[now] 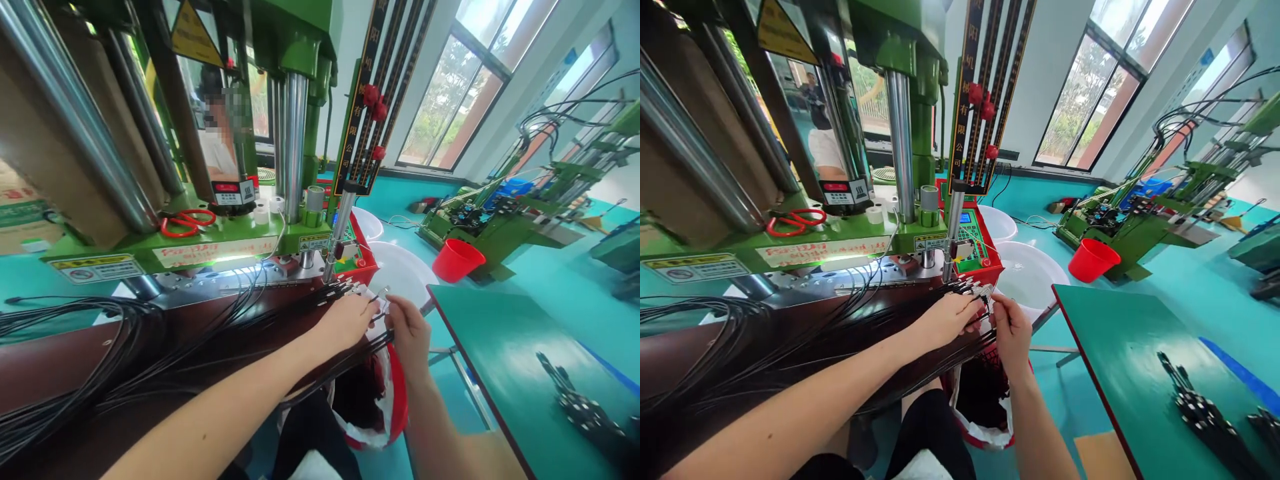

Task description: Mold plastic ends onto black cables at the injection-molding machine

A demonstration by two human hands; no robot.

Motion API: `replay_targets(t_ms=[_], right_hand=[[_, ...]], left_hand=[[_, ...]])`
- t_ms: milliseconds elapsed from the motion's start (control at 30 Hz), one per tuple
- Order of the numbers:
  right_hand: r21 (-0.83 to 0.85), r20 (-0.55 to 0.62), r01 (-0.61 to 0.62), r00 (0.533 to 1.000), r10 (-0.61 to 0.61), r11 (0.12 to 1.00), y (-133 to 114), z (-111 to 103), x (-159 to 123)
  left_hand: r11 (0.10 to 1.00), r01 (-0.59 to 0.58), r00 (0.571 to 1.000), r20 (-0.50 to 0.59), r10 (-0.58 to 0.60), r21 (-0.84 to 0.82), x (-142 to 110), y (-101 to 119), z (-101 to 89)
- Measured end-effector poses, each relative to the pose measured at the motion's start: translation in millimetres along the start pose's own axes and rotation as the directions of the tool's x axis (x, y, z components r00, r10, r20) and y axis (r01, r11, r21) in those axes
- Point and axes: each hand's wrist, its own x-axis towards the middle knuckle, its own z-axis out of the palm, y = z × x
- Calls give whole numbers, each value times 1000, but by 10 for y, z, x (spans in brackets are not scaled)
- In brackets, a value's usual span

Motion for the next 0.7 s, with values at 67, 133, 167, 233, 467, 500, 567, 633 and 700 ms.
replay_targets(t_ms=[67,133,167,233,467,500,567,633,700], right_hand=[[46,-40,-34,999,36,998,44,8,-13],[66,-57,-65,996,69,996,56,-5,-17],[64,-51,-81,995,84,995,55,-17,-15],[47,4,-102,995,102,994,47,-38,5],[338,670,-152,732,-124,929,53,85,142],[369,742,-207,652,-153,906,52,125,138],[378,834,-294,521,-185,878,44,204,104],[314,898,-345,411,-158,884,32,277,53],[204,947,-342,307,-96,917,17,361,21]], left_hand=[[999,21,1000,-22,-21,-36,38,27,82],[977,98,995,7,-99,-190,45,32,158],[946,148,989,66,-135,-287,35,23,188],[843,282,951,246,-185,-459,-18,-23,229],[455,478,878,391,-275,-752,-391,-335,364],[419,482,874,385,-296,-770,-444,-369,391],[360,462,873,345,-344,-810,-542,-418,444],[310,430,870,297,-394,-848,-636,-456,492],[262,406,859,267,-437,-876,-726,-507,525]])
